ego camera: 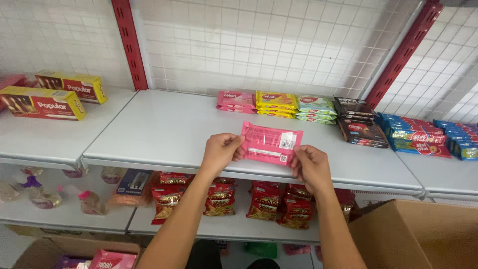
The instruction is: The person takes various packaged wafer snacks from a box on the floor and places them onto a retail shelf.
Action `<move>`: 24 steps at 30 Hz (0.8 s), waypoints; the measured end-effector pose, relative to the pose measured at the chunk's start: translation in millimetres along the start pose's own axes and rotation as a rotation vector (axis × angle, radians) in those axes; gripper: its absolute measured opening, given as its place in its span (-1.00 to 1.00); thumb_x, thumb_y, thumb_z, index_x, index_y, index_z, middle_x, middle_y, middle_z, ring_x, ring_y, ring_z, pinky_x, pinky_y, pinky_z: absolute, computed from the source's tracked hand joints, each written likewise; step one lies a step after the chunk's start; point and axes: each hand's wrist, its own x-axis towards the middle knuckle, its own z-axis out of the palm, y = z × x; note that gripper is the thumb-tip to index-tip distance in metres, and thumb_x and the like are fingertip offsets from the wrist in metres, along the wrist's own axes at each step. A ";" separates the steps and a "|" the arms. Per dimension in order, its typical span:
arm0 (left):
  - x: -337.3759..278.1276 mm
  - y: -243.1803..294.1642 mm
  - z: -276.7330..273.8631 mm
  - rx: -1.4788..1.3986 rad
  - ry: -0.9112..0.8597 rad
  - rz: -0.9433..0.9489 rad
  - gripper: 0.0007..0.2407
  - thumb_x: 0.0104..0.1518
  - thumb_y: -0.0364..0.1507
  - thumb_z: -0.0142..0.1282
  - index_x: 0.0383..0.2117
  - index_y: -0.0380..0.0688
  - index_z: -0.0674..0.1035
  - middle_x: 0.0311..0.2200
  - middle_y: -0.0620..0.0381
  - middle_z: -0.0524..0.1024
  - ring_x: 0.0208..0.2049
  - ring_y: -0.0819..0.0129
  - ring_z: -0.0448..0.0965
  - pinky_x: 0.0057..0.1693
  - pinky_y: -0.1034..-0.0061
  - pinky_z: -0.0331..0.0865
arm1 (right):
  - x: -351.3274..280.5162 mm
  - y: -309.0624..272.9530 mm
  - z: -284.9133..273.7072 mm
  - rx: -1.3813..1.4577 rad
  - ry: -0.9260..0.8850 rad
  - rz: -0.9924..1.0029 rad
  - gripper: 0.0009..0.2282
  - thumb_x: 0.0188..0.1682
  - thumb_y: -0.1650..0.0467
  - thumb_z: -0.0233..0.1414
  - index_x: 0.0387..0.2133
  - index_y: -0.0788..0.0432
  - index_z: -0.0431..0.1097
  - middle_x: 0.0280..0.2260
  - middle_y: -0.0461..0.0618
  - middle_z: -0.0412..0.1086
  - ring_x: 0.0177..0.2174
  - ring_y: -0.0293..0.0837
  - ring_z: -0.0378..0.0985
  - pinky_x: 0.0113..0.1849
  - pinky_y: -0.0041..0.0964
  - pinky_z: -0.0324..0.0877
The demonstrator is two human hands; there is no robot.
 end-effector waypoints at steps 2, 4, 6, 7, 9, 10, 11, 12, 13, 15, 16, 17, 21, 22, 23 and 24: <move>-1.2 1.1 1.3 -0.004 0.012 -0.005 -0.83 0.21 -0.46 0.13 -0.31 -0.37 0.67 -0.60 -0.11 0.62 -0.62 0.31 0.67 -0.45 0.55 0.63 | 1.5 3.0 -0.2 -0.013 -0.009 0.004 -0.83 0.12 0.48 -0.03 -0.38 0.38 0.45 -0.71 0.18 0.37 -0.85 -0.13 0.36 -0.88 -0.41 0.19; -0.5 1.5 1.8 -0.008 0.024 -0.009 -0.84 0.20 -0.47 0.13 -0.31 -0.37 0.67 -0.61 -0.11 0.62 -0.64 0.31 0.67 -0.47 0.56 0.63 | 2.8 3.9 0.2 -0.024 -0.017 0.005 -0.81 0.12 0.46 -0.04 -0.40 0.39 0.44 -0.72 0.17 0.36 -0.84 -0.13 0.37 -0.87 -0.42 0.20; 1.0 0.1 2.3 0.006 0.024 -0.017 -0.82 0.21 -0.46 0.11 -0.28 -0.41 0.65 -0.60 -0.12 0.61 -0.62 0.33 0.66 -0.45 0.59 0.61 | 2.9 3.6 0.3 -0.006 -0.009 0.013 -0.82 0.11 0.46 -0.02 -0.41 0.37 0.42 -0.74 0.14 0.32 -0.84 -0.14 0.35 -0.86 -0.43 0.20; 2.5 -1.6 1.9 0.006 0.023 -0.017 -0.82 0.21 -0.46 0.11 -0.28 -0.41 0.65 -0.60 -0.12 0.61 -0.62 0.33 0.66 -0.45 0.59 0.61 | 5.2 7.4 -0.2 -0.006 -0.008 0.013 -0.82 0.11 0.46 -0.02 -0.41 0.37 0.42 -0.74 0.14 0.32 -0.84 -0.14 0.35 -0.86 -0.43 0.20; 4.9 -5.1 1.3 0.035 0.019 -0.018 -0.82 0.24 -0.46 0.09 -0.26 -0.38 0.66 -0.58 -0.10 0.62 -0.60 0.34 0.67 -0.47 0.61 0.58 | 9.2 14.8 -1.6 0.013 -0.025 0.005 -0.83 0.11 0.47 -0.02 -0.43 0.36 0.41 -0.73 0.15 0.33 -0.83 -0.13 0.38 -0.84 -0.42 0.23; 1.0 -0.5 0.9 0.034 0.021 -0.019 -0.82 0.24 -0.46 0.09 -0.26 -0.38 0.66 -0.58 -0.10 0.62 -0.60 0.34 0.67 -0.47 0.61 0.58 | 7.6 13.3 -1.7 0.012 -0.027 0.005 -0.83 0.11 0.47 -0.02 -0.43 0.36 0.41 -0.73 0.15 0.33 -0.83 -0.13 0.38 -0.84 -0.42 0.23; -3.1 4.2 0.4 0.037 0.023 -0.014 -0.82 0.23 -0.45 0.10 -0.26 -0.37 0.66 -0.57 -0.09 0.62 -0.59 0.34 0.67 -0.46 0.62 0.58 | 6.0 11.8 -1.7 0.002 -0.020 0.002 -0.82 0.11 0.46 -0.02 -0.42 0.36 0.42 -0.72 0.17 0.34 -0.83 -0.12 0.38 -0.84 -0.40 0.24; -6.6 9.4 -0.6 0.040 0.025 -0.009 -0.82 0.22 -0.45 0.11 -0.26 -0.36 0.66 -0.56 -0.07 0.63 -0.57 0.35 0.68 -0.45 0.62 0.57 | 4.8 9.9 -1.1 -0.006 -0.015 -0.002 -0.82 0.12 0.45 -0.01 -0.41 0.37 0.43 -0.71 0.19 0.35 -0.82 -0.10 0.39 -0.84 -0.37 0.24; -7.8 10.4 -0.6 0.040 0.027 -0.008 -0.82 0.22 -0.45 0.11 -0.26 -0.36 0.66 -0.56 -0.07 0.63 -0.57 0.35 0.68 -0.45 0.62 0.57 | 0.7 3.6 0.0 -0.006 -0.016 -0.002 -0.82 0.12 0.45 -0.01 -0.41 0.37 0.43 -0.71 0.19 0.35 -0.82 -0.10 0.39 -0.84 -0.37 0.24; -9.8 12.9 -0.9 0.059 0.043 0.011 -0.84 0.22 -0.43 0.14 -0.27 -0.30 0.68 -0.53 -0.08 0.66 -0.54 0.30 0.71 -0.42 0.56 0.60 | -7.4 -9.5 2.5 -0.018 -0.003 0.006 -0.84 0.14 0.47 -0.03 -0.33 0.36 0.46 -0.66 0.20 0.39 -0.79 -0.06 0.41 -0.83 -0.32 0.26; -10.4 12.4 -0.9 0.059 0.044 0.014 -0.84 0.22 -0.43 0.14 -0.27 -0.30 0.68 -0.53 -0.08 0.66 -0.54 0.30 0.71 -0.42 0.56 0.60 | -5.4 -4.7 1.5 -0.017 -0.003 0.003 -0.84 0.14 0.47 -0.03 -0.33 0.36 0.46 -0.66 0.20 0.39 -0.79 -0.06 0.41 -0.83 -0.32 0.26; -10.9 11.9 -0.8 0.001 0.044 0.028 -0.84 0.20 -0.47 0.14 -0.23 -0.33 0.68 -0.42 -0.19 0.66 -0.41 0.18 0.72 -0.30 0.47 0.63 | -3.4 0.1 0.4 0.036 -0.019 -0.015 -0.86 0.14 0.48 -0.03 -0.30 0.36 0.43 -0.52 0.25 0.43 -0.66 0.01 0.51 -0.74 -0.28 0.38; -13.7 11.8 -2.3 -0.143 0.001 0.062 -0.81 0.21 -0.57 0.05 -0.14 -0.36 0.66 -0.20 -0.34 0.65 -0.11 -0.07 0.69 -0.01 0.23 0.61 | -4.4 -5.2 -6.5 0.174 -0.122 0.022 -0.75 0.20 0.42 -0.18 -0.14 0.36 0.43 -0.21 0.37 0.50 -0.38 0.20 0.65 -0.51 -0.13 0.57; -16.5 15.3 -1.0 -0.142 0.001 0.063 -0.81 0.21 -0.57 0.05 -0.14 -0.36 0.66 -0.20 -0.34 0.65 -0.11 -0.07 0.69 -0.01 0.23 0.61 | -5.7 -5.6 -6.0 0.175 -0.122 0.021 -0.75 0.20 0.42 -0.18 -0.14 0.36 0.43 -0.21 0.37 0.50 -0.38 0.20 0.65 -0.51 -0.13 0.57; -19.2 18.9 0.1 -0.151 0.020 0.067 -0.79 0.24 -0.54 0.01 -0.11 -0.37 0.65 -0.18 -0.34 0.64 -0.10 -0.06 0.68 0.01 0.21 0.60 | -6.9 -6.1 -5.5 0.177 -0.134 -0.010 -0.69 0.21 0.36 -0.23 -0.10 0.38 0.40 -0.18 0.35 0.49 -0.37 0.19 0.65 -0.54 -0.15 0.55; -21.4 22.7 0.9 -0.159 0.039 0.072 -0.77 0.27 -0.52 -0.03 -0.08 -0.37 0.64 -0.16 -0.34 0.63 -0.09 -0.05 0.67 0.02 0.20 0.59 | -7.4 -6.6 -4.4 0.179 -0.147 -0.042 -0.62 0.23 0.30 -0.29 -0.06 0.40 0.38 -0.15 0.34 0.49 -0.37 0.17 0.65 -0.57 -0.18 0.54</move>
